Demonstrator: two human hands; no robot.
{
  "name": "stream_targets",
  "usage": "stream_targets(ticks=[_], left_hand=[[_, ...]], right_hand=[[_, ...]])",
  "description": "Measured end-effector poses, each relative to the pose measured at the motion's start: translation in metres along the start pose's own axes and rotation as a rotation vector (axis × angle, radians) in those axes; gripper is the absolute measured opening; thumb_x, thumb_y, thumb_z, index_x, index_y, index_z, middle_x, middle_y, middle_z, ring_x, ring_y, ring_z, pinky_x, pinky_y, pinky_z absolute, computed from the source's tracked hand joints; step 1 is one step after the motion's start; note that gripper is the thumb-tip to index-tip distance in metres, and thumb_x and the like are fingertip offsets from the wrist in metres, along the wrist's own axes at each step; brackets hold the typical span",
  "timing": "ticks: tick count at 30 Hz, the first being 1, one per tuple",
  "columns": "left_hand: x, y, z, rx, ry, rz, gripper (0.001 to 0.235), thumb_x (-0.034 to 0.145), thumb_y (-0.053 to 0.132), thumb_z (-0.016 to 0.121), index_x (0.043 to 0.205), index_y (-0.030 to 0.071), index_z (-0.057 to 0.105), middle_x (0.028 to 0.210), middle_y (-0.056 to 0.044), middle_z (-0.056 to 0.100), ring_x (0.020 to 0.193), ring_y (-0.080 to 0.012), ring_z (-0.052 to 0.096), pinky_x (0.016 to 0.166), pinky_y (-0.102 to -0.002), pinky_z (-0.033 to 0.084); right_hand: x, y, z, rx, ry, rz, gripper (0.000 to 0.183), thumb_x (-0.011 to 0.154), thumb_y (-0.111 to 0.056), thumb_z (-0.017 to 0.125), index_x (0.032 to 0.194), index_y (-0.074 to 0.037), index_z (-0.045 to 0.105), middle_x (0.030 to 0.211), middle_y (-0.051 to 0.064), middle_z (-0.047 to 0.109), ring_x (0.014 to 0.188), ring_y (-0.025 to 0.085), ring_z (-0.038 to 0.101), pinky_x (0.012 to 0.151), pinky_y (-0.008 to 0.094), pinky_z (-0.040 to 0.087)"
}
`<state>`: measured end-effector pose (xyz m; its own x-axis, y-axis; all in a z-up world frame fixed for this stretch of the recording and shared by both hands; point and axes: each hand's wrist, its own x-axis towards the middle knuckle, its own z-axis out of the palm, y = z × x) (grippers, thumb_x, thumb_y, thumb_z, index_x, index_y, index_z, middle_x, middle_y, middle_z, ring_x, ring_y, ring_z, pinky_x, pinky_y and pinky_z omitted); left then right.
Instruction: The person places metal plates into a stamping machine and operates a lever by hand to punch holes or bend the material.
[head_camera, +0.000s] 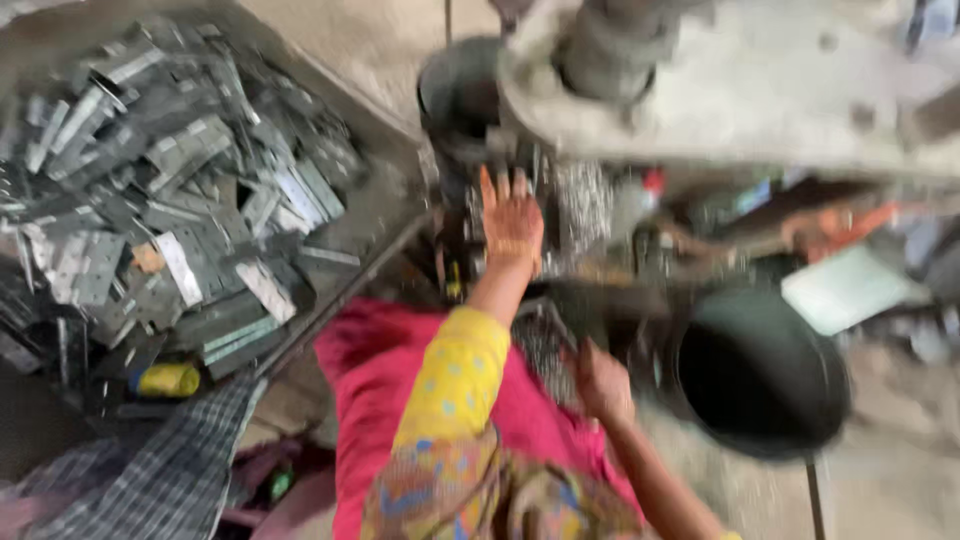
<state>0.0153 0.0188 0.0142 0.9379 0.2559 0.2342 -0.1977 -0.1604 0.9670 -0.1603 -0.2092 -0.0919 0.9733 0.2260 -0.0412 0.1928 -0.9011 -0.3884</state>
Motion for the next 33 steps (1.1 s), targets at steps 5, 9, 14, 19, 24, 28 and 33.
stream_targets(ticks=[5, 9, 14, 19, 24, 28, 33], left_hand=[[0.003, 0.018, 0.003, 1.478, -0.309, -0.027, 0.047, 0.102, 0.021, 0.038, 0.144, 0.016, 0.057, 0.163, -0.002, 0.036, 0.151, -0.0259, 0.03, 0.124, -0.06, 0.0], [-0.007, 0.02, 0.005, 1.464, -0.296, -0.047, 0.047, 0.104, 0.021, 0.035, 0.146, 0.015, 0.055, 0.163, -0.002, 0.036, 0.152, -0.0256, 0.03, 0.124, -0.06, -0.001], [-0.002, 0.033, 0.009, 1.458, -0.308, -0.034, 0.047, 0.104, 0.023, 0.035, 0.145, 0.013, 0.055, 0.162, -0.002, 0.04, 0.152, -0.0264, 0.029, 0.124, -0.061, -0.002], [-0.03, 0.033, -0.01, 1.547, -0.391, 0.056, 0.098, 0.063, 0.041, 0.082, 0.149, 0.007, 0.049, 0.165, -0.008, 0.036, 0.152, -0.03, 0.029, 0.124, -0.059, -0.004], [-0.113, 0.004, -0.036, 1.236, -0.223, 0.512, 0.036, 0.094, 0.016, 0.058, 0.128, 0.006, 0.06, 0.139, -0.01, 0.058, 0.137, -0.026, 0.053, 0.128, -0.054, 0.026], [-0.081, 0.01, -0.035, 1.025, -0.245, 0.418, 0.019, 0.104, 0.017, 0.053, 0.12, 0.012, 0.062, 0.132, -0.007, 0.063, 0.111, -0.0246, 0.067, 0.104, -0.049, 0.05], [-0.048, 0.058, 0.047, 1.203, -0.31, -0.054, 0.046, 0.114, 0.023, 0.052, 0.154, 0.001, 0.049, 0.116, -0.017, 0.071, 0.104, -0.026, 0.07, 0.103, -0.045, 0.051]], right_hand=[[0.03, 0.009, -0.016, -0.027, -0.206, 0.151, 0.044, 0.095, -0.054, 0.061, 0.104, -0.011, 0.062, 0.093, 0.019, 0.072, 0.088, 0.042, 0.068, 0.071, 0.054, 0.053], [0.004, 0.027, 0.043, 0.073, -0.227, 0.206, 0.044, 0.099, -0.051, 0.055, 0.121, -0.013, 0.058, 0.091, 0.021, 0.074, 0.082, 0.041, 0.072, 0.074, 0.052, 0.056], [0.011, 0.024, 0.032, 0.101, -0.263, 0.185, 0.045, 0.094, -0.05, 0.062, 0.115, -0.01, 0.061, 0.098, 0.022, 0.073, 0.09, 0.041, 0.072, 0.077, 0.052, 0.057], [0.026, -0.018, -0.056, -0.179, -0.292, 0.115, 0.044, 0.097, -0.047, 0.057, 0.119, -0.01, 0.059, 0.103, 0.021, 0.073, 0.097, 0.041, 0.071, 0.082, 0.053, 0.056], [0.026, -0.032, -0.071, -0.181, -0.296, 0.083, 0.04, 0.098, -0.043, 0.056, 0.121, -0.01, 0.058, 0.102, 0.02, 0.074, 0.097, 0.041, 0.072, 0.084, 0.052, 0.056], [0.026, -0.03, -0.066, -0.152, -0.295, 0.102, 0.041, 0.097, -0.046, 0.057, 0.119, -0.011, 0.06, 0.105, 0.021, 0.074, 0.099, 0.041, 0.071, 0.085, 0.052, 0.056], [0.023, -0.032, -0.071, -0.116, -0.339, 0.164, 0.046, 0.096, -0.049, 0.059, 0.12, -0.01, 0.059, 0.107, 0.021, 0.073, 0.101, 0.042, 0.07, 0.086, 0.053, 0.055]])
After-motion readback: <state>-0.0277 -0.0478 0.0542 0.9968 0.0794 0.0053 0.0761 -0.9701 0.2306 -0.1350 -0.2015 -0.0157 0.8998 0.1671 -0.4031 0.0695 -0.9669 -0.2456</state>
